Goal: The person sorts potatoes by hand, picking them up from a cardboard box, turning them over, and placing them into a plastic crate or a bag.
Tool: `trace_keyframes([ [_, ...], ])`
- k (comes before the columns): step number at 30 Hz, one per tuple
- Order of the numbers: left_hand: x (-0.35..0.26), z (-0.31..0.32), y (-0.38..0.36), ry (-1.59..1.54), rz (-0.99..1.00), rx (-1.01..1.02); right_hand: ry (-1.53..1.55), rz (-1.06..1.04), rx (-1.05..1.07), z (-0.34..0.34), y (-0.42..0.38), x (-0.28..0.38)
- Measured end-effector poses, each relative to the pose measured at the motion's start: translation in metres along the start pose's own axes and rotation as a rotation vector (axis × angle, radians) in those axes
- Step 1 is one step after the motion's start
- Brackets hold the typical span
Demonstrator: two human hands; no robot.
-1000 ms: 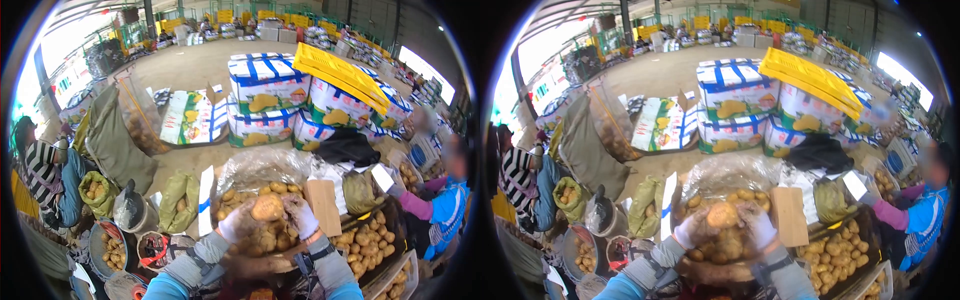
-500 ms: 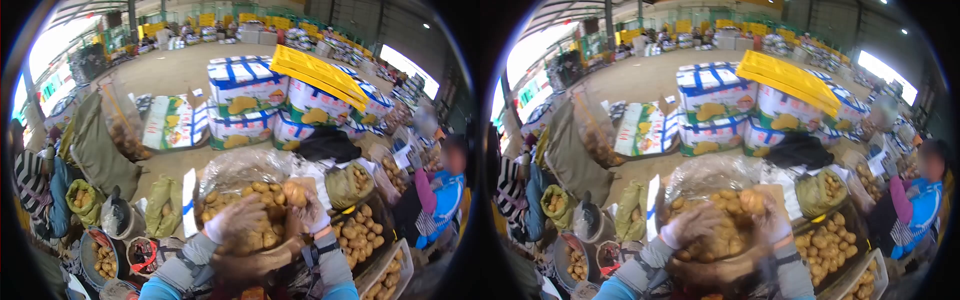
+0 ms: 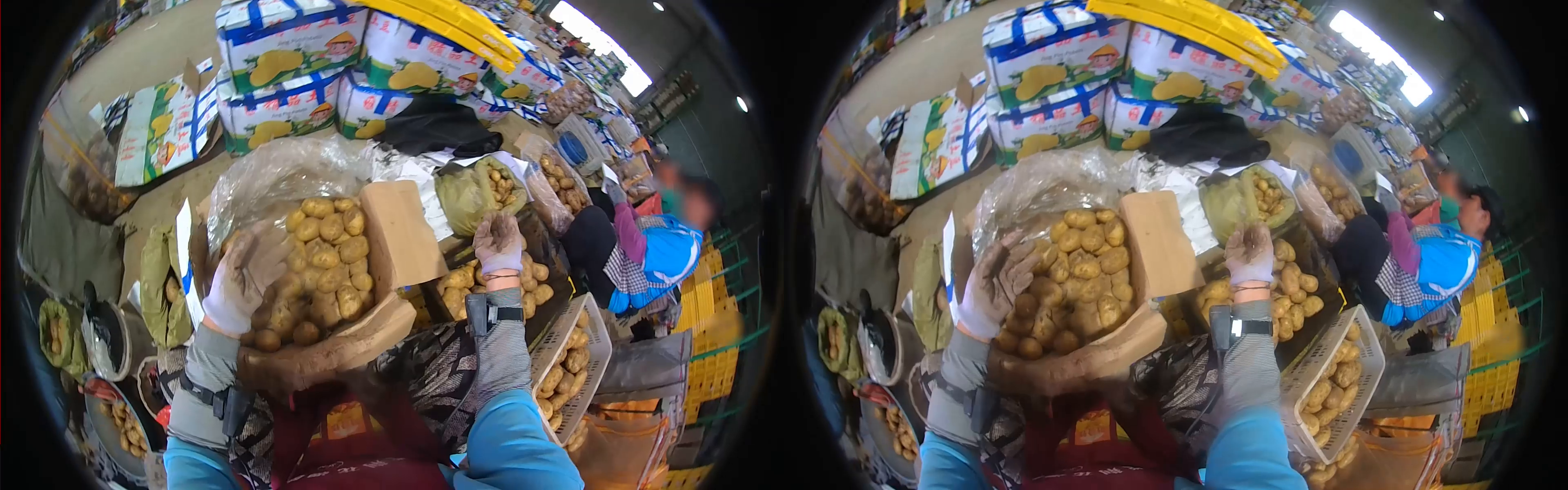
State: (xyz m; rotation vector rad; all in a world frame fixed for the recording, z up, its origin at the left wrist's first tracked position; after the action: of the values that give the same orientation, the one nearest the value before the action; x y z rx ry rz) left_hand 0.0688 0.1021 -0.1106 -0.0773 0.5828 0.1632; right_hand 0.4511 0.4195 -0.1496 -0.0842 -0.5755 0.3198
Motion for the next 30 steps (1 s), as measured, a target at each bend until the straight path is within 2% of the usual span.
trace_keyframes([
  [1,-0.002,-0.002,-0.001,0.001,0.022,-0.020,-0.005,0.087,0.087,0.032,-0.005,-0.027],
  [2,-0.005,-0.004,-0.002,0.005,0.043,-0.034,-0.125,0.077,0.111,0.050,-0.009,-0.050],
  [4,-0.014,-0.008,-0.003,0.034,0.088,-0.064,-0.782,0.043,0.313,0.095,-0.015,-0.105],
  [6,-0.024,-0.009,-0.003,0.176,0.155,-0.080,-0.923,0.263,0.463,0.133,-0.047,-0.180],
  [8,-0.035,-0.008,-0.006,0.424,0.231,-0.108,-1.201,0.642,0.576,0.101,-0.042,-0.263],
  [10,-0.047,-0.004,-0.008,0.655,0.283,-0.173,-1.883,0.353,0.915,0.055,0.004,-0.324],
  [12,-0.049,-0.010,-0.009,0.511,0.249,-0.231,-2.320,0.494,0.824,0.055,0.002,-0.338],
  [14,-0.035,-0.020,-0.005,0.001,0.144,-0.245,-2.717,0.624,0.680,0.041,0.006,-0.343],
  [16,-0.034,-0.025,-0.002,-0.039,0.134,-0.221,-2.904,0.506,0.609,-0.003,0.032,-0.358],
  [17,-0.034,-0.023,-0.002,-0.073,0.120,-0.201,-3.044,0.355,0.612,-0.008,0.032,-0.365],
  [18,-0.033,-0.021,-0.002,-0.109,0.108,-0.181,-3.149,0.295,0.674,-0.027,0.043,-0.380],
  [20,-0.038,-0.018,-0.005,-0.004,0.157,-0.188,-3.188,0.097,0.638,-0.038,0.045,-0.385],
  [22,-0.047,-0.010,-0.010,0.196,0.241,-0.204,-3.211,0.049,0.632,-0.046,0.046,-0.389],
  [23,-0.037,-0.020,-0.006,-0.015,0.155,-0.220,-3.204,0.050,0.625,-0.048,0.049,-0.390],
  [25,-0.037,-0.020,-0.005,-0.014,0.178,-0.210,-3.144,0.068,0.603,-0.050,0.054,-0.388],
  [28,-0.035,-0.021,-0.003,-0.023,0.116,-0.188,-2.713,0.451,0.528,0.014,0.026,-0.348],
  [29,-0.032,-0.020,-0.002,-0.031,0.083,-0.177,-2.502,0.571,0.418,0.010,0.032,-0.337],
  [30,-0.029,-0.023,-0.004,-0.019,0.067,-0.234,-2.339,0.592,0.487,0.015,0.030,-0.332],
])
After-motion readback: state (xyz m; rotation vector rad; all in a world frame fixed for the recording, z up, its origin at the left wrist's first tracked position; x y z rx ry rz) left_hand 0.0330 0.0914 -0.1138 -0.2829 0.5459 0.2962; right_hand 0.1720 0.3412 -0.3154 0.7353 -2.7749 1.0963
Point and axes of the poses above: each hand's wrist, its own y-axis towards the middle knuckle, its own z-axis out of the palm, x = y × z, the point moved 10 cm from there along y, towards the middle knuckle, and after that the axes turned 8 degrees about x, right-handed, at the moved point
